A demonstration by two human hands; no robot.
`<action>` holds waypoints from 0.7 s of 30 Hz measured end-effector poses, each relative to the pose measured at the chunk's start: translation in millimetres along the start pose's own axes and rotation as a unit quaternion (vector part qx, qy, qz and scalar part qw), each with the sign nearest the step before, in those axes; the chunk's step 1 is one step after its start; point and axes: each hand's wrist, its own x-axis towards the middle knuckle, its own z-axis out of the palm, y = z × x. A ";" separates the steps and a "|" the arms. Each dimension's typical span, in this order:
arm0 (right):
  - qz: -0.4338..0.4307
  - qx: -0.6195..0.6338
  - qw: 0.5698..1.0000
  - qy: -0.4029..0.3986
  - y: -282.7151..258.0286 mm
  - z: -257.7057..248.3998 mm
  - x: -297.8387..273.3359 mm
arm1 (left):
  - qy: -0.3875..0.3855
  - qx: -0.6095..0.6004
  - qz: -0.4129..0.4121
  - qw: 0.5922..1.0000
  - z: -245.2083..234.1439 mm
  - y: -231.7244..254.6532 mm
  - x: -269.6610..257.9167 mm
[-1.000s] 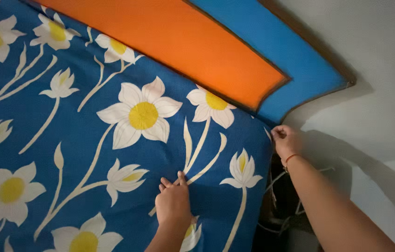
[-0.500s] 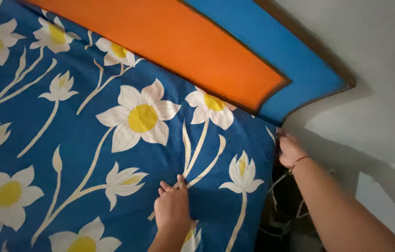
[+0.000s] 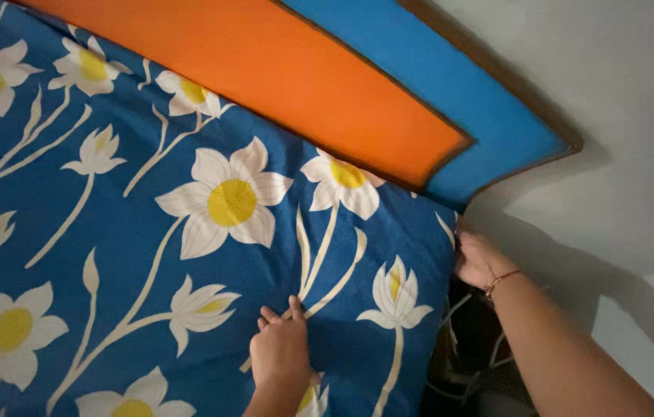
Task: The person tucks a blue floral bedsheet under the mattress of a bed with an orange and blue headboard. They work around the corners and sides, smoothing the fabric and ensuring it is neatly fitted.
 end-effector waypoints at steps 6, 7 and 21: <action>-0.060 -0.034 0.998 0.000 0.3 13.2 -4.0 | 0.011 -0.005 -0.007 1.000 4.4 0.4 0.9; -0.091 -0.056 0.994 0.010 4.5 14.3 0.0 | 0.014 -0.001 -0.006 1.000 6.1 0.4 1.1; -0.083 -0.426 0.891 0.133 -1.6 -5.7 -22.1 | 0.130 0.051 0.012 0.990 13.8 -3.1 5.0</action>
